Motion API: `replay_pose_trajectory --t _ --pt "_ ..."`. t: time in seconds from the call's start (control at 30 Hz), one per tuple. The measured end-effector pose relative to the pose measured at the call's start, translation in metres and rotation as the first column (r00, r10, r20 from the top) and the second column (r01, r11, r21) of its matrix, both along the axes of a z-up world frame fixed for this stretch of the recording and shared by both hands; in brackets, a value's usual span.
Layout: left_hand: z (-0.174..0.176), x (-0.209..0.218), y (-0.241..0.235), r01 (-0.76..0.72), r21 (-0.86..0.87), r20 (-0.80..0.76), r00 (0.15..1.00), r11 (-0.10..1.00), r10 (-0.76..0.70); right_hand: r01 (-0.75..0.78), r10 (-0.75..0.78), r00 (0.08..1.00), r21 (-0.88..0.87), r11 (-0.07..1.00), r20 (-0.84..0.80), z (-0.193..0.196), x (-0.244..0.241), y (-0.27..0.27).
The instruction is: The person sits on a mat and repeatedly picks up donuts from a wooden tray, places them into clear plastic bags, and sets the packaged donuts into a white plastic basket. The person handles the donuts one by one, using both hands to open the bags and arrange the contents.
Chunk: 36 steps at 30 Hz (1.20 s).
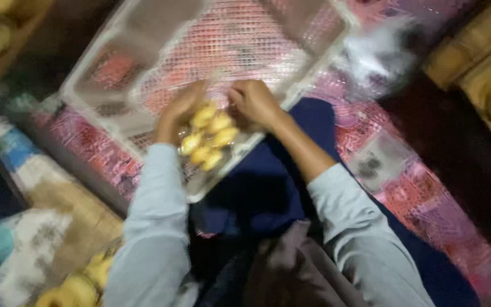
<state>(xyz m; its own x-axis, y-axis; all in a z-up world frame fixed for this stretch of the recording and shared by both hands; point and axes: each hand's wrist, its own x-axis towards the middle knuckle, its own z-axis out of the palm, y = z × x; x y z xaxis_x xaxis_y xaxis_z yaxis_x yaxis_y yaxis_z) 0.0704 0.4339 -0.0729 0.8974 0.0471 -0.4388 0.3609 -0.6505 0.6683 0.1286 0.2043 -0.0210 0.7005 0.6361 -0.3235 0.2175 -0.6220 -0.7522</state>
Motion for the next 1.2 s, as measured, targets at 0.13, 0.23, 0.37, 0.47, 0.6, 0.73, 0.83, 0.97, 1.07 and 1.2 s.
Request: replay_pose_trajectory --t 0.13,0.23,0.37,0.47,0.6,0.73,0.83,0.97,1.07,1.2 --pt "0.074 0.016 -0.037 -0.161 0.213 0.492 0.870 0.964 0.036 0.313 -0.138 0.914 0.446 0.838 -0.382 0.031 -0.012 -0.183" --pt "0.103 0.036 -0.141 -0.238 -0.051 0.644 0.734 0.970 0.214 0.711 -0.382 0.602 0.254 0.655 -0.701 0.031 -0.045 -0.386" --pt "0.068 0.068 -0.368 0.400 0.031 0.645 0.692 0.916 -0.323 0.717 -0.347 0.602 -0.295 0.631 0.719 0.001 -0.133 -0.580" --pt "0.003 0.073 -0.486 0.580 0.104 0.412 0.714 0.808 -0.565 0.816 -0.473 0.422 -0.097 0.569 0.774 -0.017 -0.198 -0.629" --pt "-0.087 0.071 -0.528 0.493 0.223 0.483 0.694 0.841 -0.534 0.909 -0.874 0.395 0.016 0.416 0.281 -0.025 -0.214 -0.620" --pt "-0.127 0.055 -0.525 0.451 0.313 0.495 0.674 0.836 -0.549 0.890 -0.890 0.452 0.096 0.446 -0.054 -0.036 -0.180 -0.579" --pt "-0.108 0.047 -0.519 0.564 0.279 0.413 0.660 0.777 -0.627 0.761 -0.760 0.546 0.170 0.626 0.353 -0.055 -0.131 -0.537" --pt "-0.022 0.029 -0.519 0.497 0.088 0.667 0.614 0.863 -0.422 0.724 -0.693 0.536 0.159 0.671 0.482 -0.046 -0.060 -0.488" --pt "0.040 0.018 -0.508 0.312 -0.103 0.783 0.611 0.945 -0.116 0.729 -0.729 0.663 0.074 0.680 0.168 -0.020 -0.043 -0.457" --pt "0.087 0.035 -0.494 0.073 -0.330 0.613 0.775 0.941 0.155 0.620 -0.707 0.531 0.355 0.700 0.466 0.040 -0.067 -0.428"
